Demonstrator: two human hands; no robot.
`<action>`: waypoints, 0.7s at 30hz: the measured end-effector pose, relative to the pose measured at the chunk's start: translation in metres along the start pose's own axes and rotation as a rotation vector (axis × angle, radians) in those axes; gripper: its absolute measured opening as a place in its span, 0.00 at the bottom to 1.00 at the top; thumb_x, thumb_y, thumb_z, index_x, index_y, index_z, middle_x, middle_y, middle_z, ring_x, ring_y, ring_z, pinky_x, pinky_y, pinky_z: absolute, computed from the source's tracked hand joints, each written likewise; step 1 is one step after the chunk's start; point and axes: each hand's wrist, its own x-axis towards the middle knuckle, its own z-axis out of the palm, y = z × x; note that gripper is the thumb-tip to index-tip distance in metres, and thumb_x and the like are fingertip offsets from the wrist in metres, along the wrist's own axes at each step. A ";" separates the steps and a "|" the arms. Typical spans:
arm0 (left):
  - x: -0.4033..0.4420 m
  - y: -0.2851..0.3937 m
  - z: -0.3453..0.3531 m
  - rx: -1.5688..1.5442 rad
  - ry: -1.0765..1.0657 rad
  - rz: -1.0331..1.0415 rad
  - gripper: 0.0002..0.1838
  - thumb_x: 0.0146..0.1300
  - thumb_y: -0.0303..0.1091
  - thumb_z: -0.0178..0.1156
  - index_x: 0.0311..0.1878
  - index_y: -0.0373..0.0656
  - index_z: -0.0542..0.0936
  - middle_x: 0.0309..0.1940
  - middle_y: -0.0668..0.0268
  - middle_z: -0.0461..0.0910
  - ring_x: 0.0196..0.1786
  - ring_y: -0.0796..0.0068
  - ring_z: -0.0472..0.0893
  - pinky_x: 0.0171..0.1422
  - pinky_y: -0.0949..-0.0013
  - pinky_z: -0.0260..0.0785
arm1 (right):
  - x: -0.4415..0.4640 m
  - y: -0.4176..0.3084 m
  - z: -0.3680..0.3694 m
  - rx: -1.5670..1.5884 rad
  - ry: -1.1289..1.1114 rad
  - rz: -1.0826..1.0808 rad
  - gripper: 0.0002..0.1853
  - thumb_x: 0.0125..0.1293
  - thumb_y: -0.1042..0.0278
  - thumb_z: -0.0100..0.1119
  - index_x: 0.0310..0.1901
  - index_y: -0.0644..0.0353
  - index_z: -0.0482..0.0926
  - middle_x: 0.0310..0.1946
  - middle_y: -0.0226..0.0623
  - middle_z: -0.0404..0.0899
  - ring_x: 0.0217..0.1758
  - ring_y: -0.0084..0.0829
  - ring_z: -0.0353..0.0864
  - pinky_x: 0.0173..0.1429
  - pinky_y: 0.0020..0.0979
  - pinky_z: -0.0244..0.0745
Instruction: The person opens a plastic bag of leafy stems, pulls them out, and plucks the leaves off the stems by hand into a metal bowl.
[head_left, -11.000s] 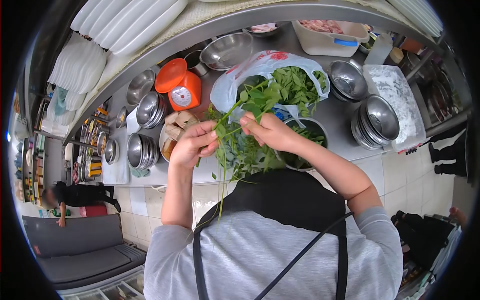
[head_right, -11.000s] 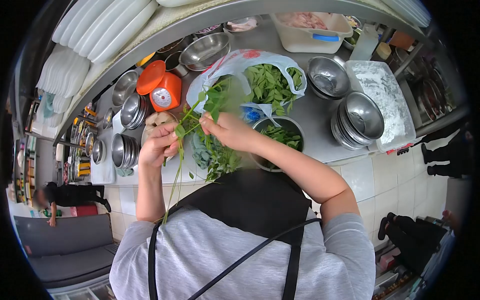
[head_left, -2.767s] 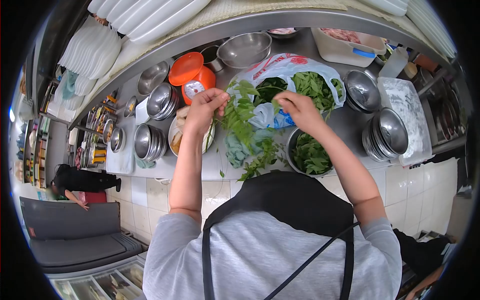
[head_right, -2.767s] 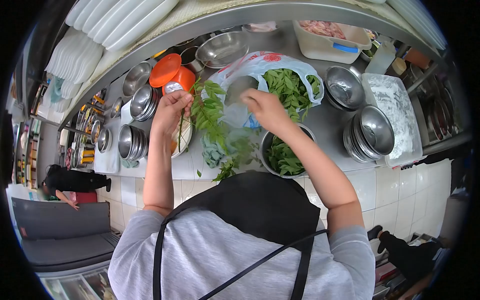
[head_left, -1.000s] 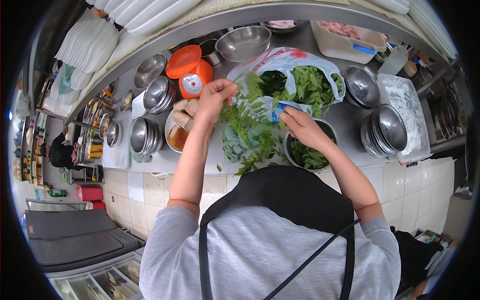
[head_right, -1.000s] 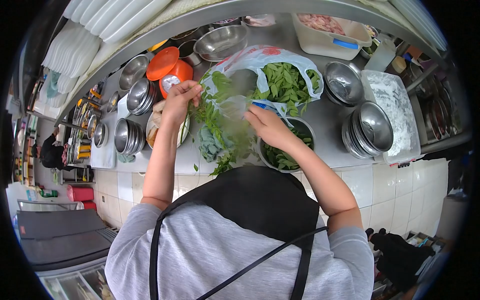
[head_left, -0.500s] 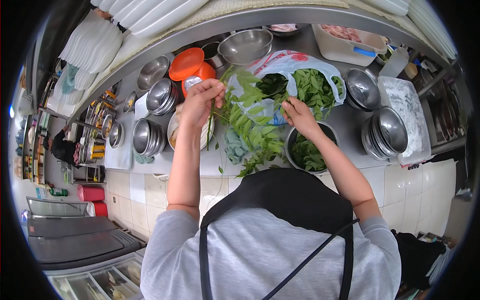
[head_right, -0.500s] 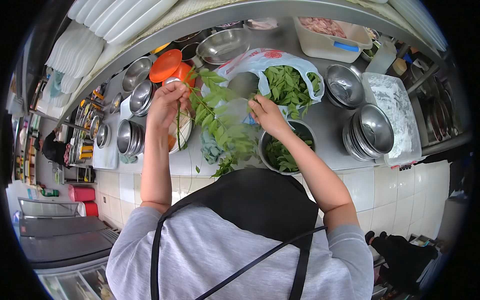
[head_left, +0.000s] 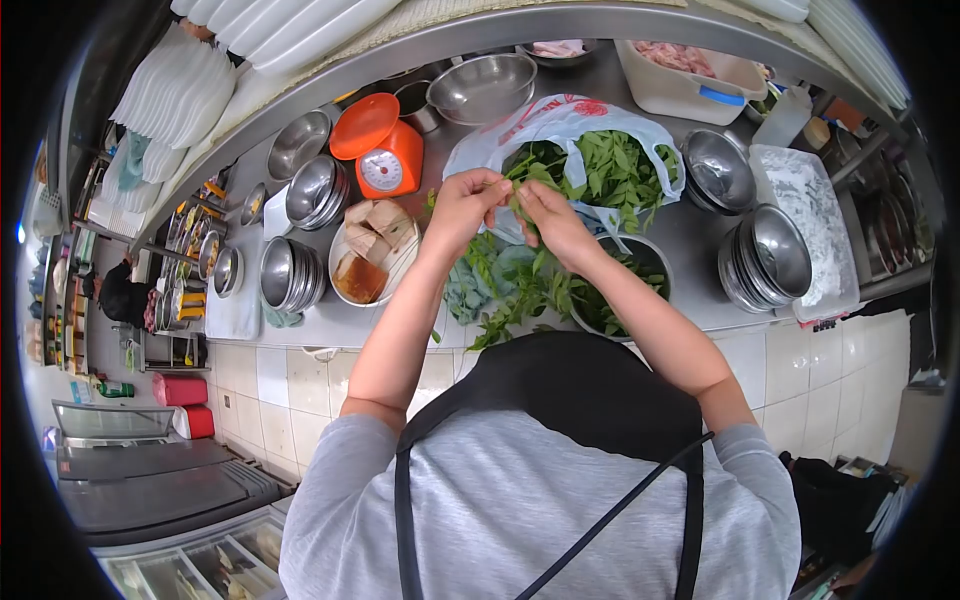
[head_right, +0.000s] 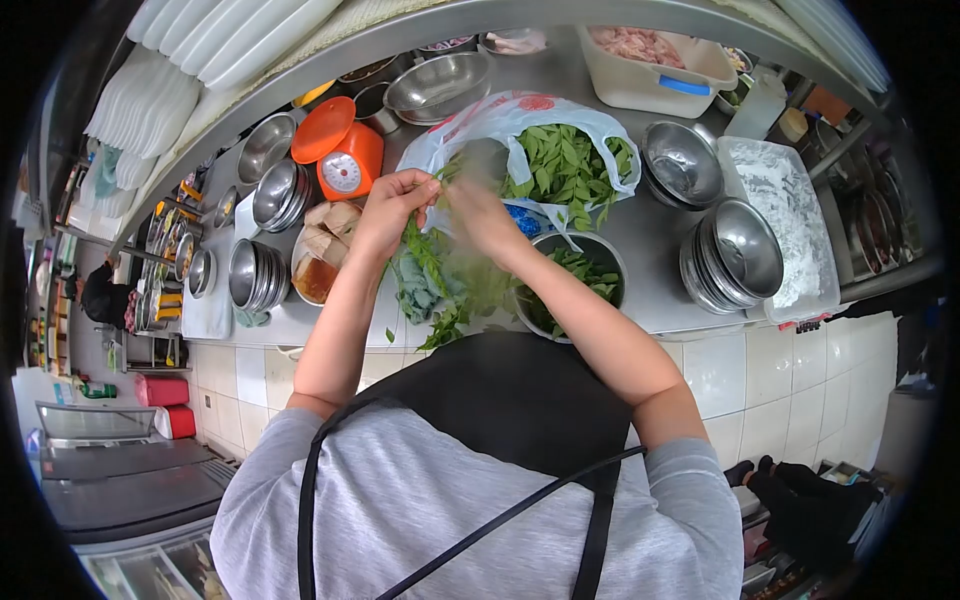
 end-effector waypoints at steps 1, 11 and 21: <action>0.000 -0.001 0.000 0.015 0.019 -0.005 0.07 0.59 0.31 0.55 0.32 0.37 0.77 0.20 0.73 0.71 0.20 0.87 0.66 0.23 0.82 0.58 | -0.002 -0.006 -0.001 -0.067 -0.064 0.056 0.14 0.69 0.57 0.40 0.32 0.59 0.65 0.21 0.26 0.63 0.20 0.18 0.62 0.25 0.21 0.60; 0.003 -0.005 -0.042 -0.216 0.114 -0.052 0.05 0.58 0.27 0.55 0.31 0.37 0.77 0.22 0.70 0.72 0.24 0.84 0.68 0.25 0.79 0.59 | -0.037 -0.027 -0.029 -0.260 -0.322 0.210 0.15 0.69 0.58 0.42 0.28 0.58 0.64 0.19 0.26 0.61 0.16 0.18 0.60 0.21 0.20 0.56; -0.013 0.021 -0.079 -0.311 0.087 -0.092 0.04 0.58 0.28 0.54 0.31 0.38 0.75 0.25 0.69 0.73 0.25 0.83 0.68 0.24 0.79 0.58 | -0.068 -0.036 -0.087 -0.478 -0.086 0.220 0.12 0.67 0.62 0.44 0.35 0.63 0.71 0.21 0.29 0.71 0.19 0.18 0.65 0.25 0.20 0.60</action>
